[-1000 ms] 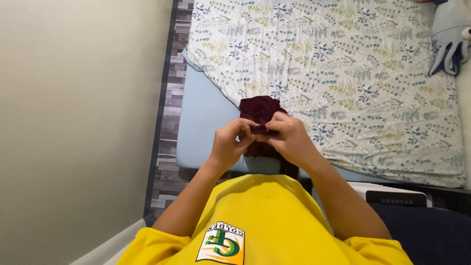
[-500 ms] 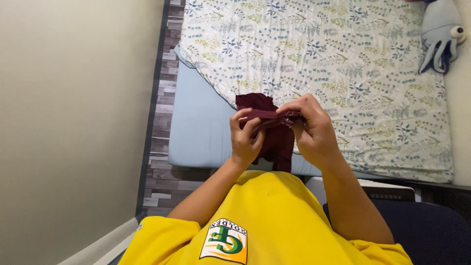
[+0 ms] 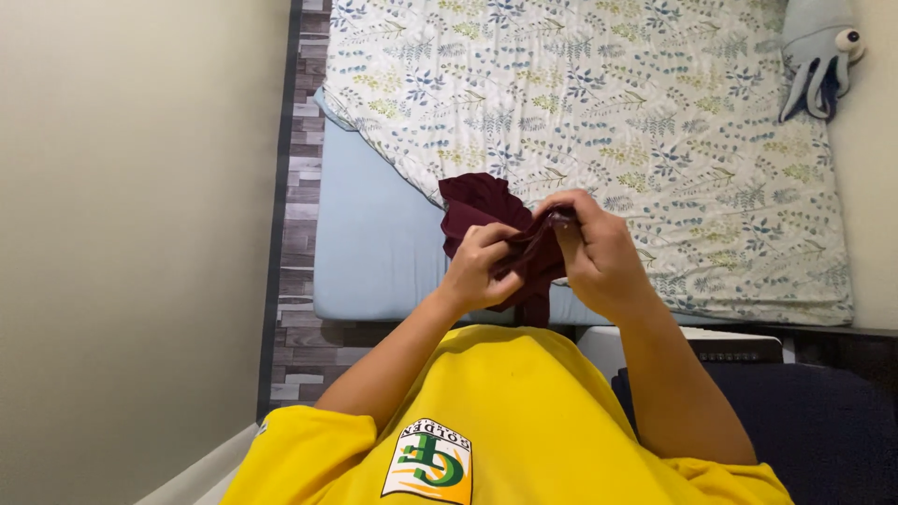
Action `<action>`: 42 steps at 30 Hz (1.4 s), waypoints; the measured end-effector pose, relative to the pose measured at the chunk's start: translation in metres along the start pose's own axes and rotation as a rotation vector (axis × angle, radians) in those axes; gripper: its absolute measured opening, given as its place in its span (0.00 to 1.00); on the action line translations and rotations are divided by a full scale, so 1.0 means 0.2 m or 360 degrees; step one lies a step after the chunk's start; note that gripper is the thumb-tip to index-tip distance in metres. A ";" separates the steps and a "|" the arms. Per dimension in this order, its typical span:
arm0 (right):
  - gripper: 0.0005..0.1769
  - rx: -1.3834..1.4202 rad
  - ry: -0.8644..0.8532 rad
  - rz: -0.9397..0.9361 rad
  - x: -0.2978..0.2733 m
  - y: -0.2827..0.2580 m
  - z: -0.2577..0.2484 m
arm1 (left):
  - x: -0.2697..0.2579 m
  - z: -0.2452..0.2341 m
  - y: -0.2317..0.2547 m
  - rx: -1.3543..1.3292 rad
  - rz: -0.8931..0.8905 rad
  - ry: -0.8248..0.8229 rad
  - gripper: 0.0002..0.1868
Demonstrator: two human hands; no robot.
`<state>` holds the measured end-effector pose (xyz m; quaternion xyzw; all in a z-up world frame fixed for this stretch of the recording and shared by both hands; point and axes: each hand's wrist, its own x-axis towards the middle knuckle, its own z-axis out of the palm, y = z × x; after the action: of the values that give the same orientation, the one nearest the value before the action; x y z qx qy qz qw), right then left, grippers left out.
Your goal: Folding a maroon garment on a bed in a bedroom setting.
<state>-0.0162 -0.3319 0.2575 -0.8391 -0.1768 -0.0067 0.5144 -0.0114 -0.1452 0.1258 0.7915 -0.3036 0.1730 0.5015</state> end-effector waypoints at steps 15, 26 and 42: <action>0.08 0.0133 0.0432 -0.0353 -0.20 0.04 -0.01 | -0.46 0.26 -0.80 0.0320 -0.0474 0.0197 0.10; 0.27 -0.0452 0.0849 0.0001 -0.04 0.21 0.02 | -0.06 -0.32 -0.23 0.0098 -0.0731 0.0163 0.10; 0.09 -0.0275 0.0286 -0.0288 -0.03 -0.16 0.09 | 0.04 -0.24 0.06 0.0320 -0.0178 0.0092 0.09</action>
<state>-0.0357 -0.3048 0.2761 -0.8568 -0.2038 -0.1432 0.4515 -0.0121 -0.1086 0.1604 0.8483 -0.2254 0.1969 0.4369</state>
